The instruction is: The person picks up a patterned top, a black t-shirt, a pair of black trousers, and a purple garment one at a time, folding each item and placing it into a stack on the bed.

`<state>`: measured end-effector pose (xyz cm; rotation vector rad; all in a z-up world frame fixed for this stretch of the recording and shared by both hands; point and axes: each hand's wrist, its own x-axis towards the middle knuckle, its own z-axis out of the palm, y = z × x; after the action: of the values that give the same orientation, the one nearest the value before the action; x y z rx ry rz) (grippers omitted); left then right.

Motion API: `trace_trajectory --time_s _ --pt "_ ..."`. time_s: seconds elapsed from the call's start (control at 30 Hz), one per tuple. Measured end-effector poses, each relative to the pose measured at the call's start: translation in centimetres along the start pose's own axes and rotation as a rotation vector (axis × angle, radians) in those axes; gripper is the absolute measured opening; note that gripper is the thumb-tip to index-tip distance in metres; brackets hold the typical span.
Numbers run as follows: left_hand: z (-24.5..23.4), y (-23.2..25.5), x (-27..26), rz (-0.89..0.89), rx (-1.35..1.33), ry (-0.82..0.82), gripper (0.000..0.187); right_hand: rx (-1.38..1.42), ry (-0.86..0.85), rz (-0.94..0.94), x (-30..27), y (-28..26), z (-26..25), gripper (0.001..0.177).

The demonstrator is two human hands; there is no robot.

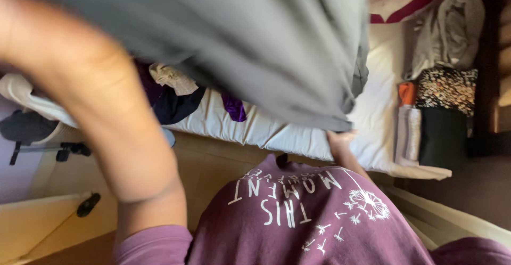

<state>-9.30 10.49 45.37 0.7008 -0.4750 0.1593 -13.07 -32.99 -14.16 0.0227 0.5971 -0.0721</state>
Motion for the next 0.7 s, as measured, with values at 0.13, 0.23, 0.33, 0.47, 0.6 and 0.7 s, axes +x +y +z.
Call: trace_trajectory --time_s 0.13,0.23,0.33,0.47,0.6,0.7 --pt "-5.9 4.9 -4.9 0.137 0.022 0.179 0.061 -0.004 -0.014 -0.125 -0.6 -6.3 4.1 0.077" --pt "-12.9 5.3 -9.5 0.18 -0.038 0.341 0.062 -0.124 -0.037 -0.175 -1.4 -10.3 6.1 0.05" --pt "-22.9 3.4 -13.9 0.177 -0.196 0.506 0.062 -0.077 -0.052 -0.194 -2.3 -13.8 8.0 0.043" --pt "-36.4 -3.2 -16.8 0.084 -0.389 0.538 0.055 -0.274 -0.114 -0.331 -2.6 -17.7 11.2 0.043" --pt "-41.9 -10.1 -13.9 0.023 -0.551 0.605 0.06 -0.129 -0.224 -0.336 -2.1 -20.9 15.8 0.045" --pt "-42.1 -13.0 -11.7 -0.054 -0.571 0.682 0.065 -0.234 -0.27 -0.425 -2.8 -23.0 17.7 0.05"
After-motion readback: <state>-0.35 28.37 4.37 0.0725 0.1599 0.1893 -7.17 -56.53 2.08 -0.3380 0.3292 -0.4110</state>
